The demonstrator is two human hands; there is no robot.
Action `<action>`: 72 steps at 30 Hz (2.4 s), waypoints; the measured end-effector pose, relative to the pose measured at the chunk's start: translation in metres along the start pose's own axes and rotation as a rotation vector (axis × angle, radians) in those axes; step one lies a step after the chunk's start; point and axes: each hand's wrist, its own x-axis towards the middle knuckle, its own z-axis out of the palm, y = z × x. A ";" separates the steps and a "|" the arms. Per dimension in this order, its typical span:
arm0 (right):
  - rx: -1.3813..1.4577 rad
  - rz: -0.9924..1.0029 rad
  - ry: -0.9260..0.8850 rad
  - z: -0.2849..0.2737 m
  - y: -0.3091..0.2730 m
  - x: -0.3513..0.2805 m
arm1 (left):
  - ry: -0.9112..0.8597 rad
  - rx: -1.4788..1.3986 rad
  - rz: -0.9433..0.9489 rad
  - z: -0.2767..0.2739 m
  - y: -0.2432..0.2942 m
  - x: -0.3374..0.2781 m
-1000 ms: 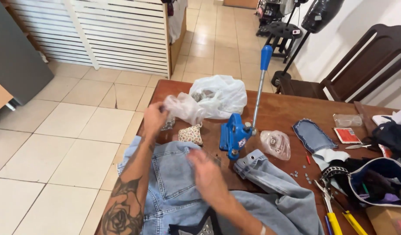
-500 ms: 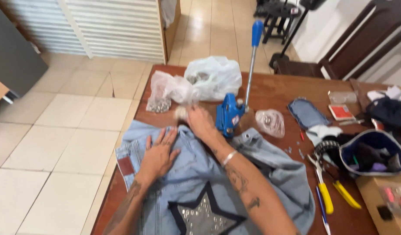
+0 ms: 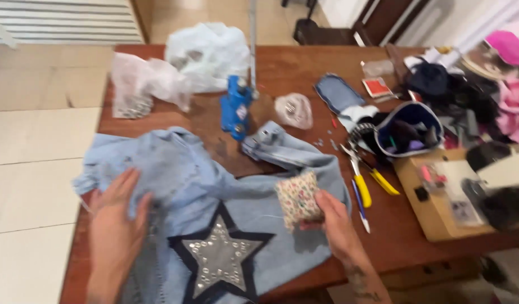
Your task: Positioning and pinning a decorative star patch onto the back pocket area of denim jeans.
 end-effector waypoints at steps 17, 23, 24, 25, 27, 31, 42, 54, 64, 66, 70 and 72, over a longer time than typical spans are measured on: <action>-1.367 -1.038 -0.035 -0.072 -0.015 -0.054 | 0.221 -0.123 -0.273 -0.032 0.043 -0.242; -1.537 -1.103 -0.165 -0.053 -0.022 -0.031 | 0.170 -0.077 -0.328 -0.062 0.066 -0.242; -1.534 -1.105 -0.171 -0.057 -0.017 -0.026 | 0.171 -0.073 -0.332 -0.062 0.066 -0.242; -1.604 -1.082 -0.170 -0.059 -0.013 -0.020 | 0.177 -0.073 -0.297 -0.062 0.066 -0.243; -1.663 -1.072 -0.193 -0.064 -0.009 -0.017 | 0.191 -0.057 -0.278 -0.068 0.074 -0.239; -1.527 -0.791 -0.105 -0.074 -0.021 -0.016 | 0.203 0.012 -0.352 -0.077 0.078 -0.224; -0.422 -0.526 -0.252 0.115 0.002 -0.106 | -0.108 -0.044 -0.767 -0.034 0.035 -0.135; -0.764 -0.733 -0.529 0.200 0.086 -0.080 | -0.003 -0.107 -0.875 -0.028 0.019 -0.120; -0.768 -0.687 -0.622 0.197 0.088 -0.073 | 0.016 -0.818 -1.097 -0.048 0.022 -0.100; -0.776 -0.700 -0.639 0.194 0.088 -0.075 | -0.048 -0.832 -1.097 -0.047 0.026 -0.093; -0.778 -0.723 -0.662 0.192 0.092 -0.070 | -0.089 -0.518 -1.053 -0.018 0.006 -0.090; -0.771 -0.708 -0.650 0.192 0.093 -0.069 | -0.129 -0.448 -1.023 -0.020 0.009 -0.086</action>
